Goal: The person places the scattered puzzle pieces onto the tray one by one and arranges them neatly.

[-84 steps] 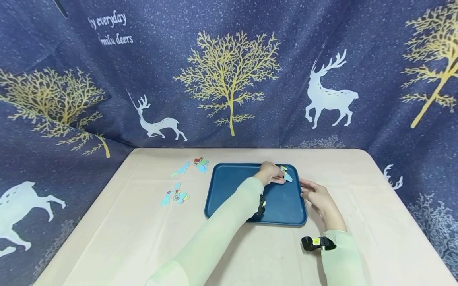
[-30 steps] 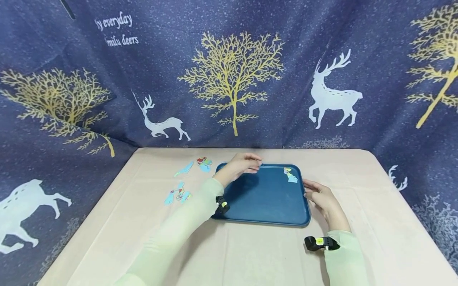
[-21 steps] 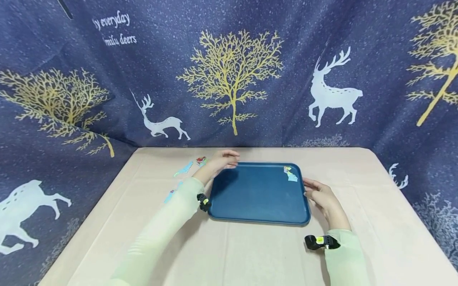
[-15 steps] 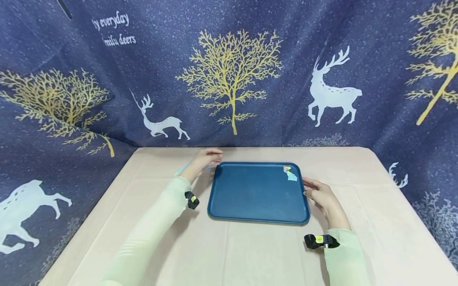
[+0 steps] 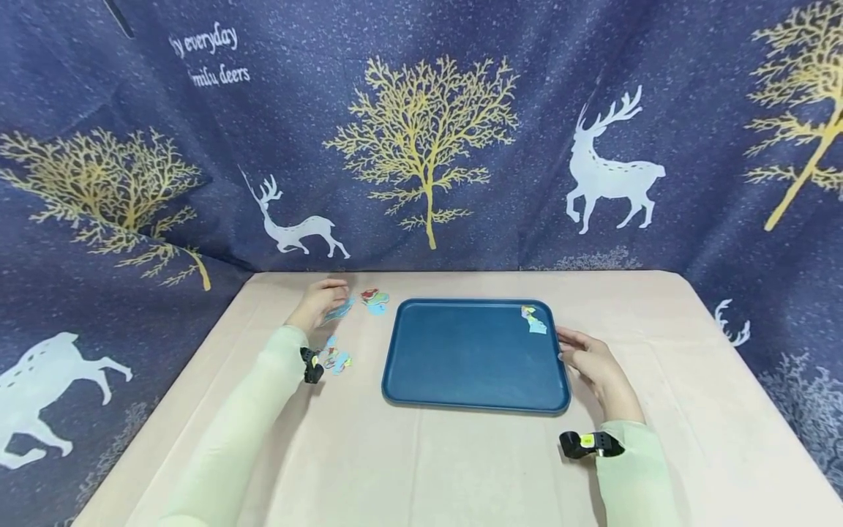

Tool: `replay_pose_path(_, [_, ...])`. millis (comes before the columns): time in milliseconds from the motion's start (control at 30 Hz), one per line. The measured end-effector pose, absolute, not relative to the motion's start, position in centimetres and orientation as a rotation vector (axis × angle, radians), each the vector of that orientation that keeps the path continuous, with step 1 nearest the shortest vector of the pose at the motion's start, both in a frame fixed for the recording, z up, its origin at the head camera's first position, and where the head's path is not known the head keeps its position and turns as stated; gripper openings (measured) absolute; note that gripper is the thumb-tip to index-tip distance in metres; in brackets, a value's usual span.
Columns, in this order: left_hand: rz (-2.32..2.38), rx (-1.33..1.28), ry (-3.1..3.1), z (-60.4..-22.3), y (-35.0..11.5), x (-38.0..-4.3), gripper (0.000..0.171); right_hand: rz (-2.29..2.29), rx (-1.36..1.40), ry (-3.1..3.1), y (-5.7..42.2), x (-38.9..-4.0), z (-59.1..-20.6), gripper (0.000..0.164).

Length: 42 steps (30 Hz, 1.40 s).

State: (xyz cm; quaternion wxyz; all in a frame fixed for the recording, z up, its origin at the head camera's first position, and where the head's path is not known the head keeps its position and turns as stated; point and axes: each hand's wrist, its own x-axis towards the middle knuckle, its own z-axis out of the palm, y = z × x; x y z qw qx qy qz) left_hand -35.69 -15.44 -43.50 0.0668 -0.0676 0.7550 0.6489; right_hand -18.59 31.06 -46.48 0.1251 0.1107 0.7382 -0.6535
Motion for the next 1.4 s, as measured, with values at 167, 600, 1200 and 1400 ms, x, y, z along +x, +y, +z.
replay_pose_path(167, [1.869, -0.284, 2.358, -43.9, -16.7, -36.1, 0.039, -1.917, 0.294, 2.162, 30.9, -18.8, -46.2, 0.072])
replay_pose_path(600, [1.486, -0.311, 2.628, -44.7, -17.1, -35.7, 0.031, -1.910, 0.296, 2.160, 30.7, -18.9, -45.6, 0.072])
replay_pose_path(1200, [1.173, -0.242, 2.778, -44.3, -15.6, -35.8, 0.032, -1.897, 0.344, 2.159, 30.8, -18.2, -46.1, 0.073])
replay_pose_path(1400, [1.176, -0.212, 2.781, -44.5, -15.6, -35.9, 0.031, -1.907, 0.337, 2.163, 30.8, -18.3, -46.3, 0.074])
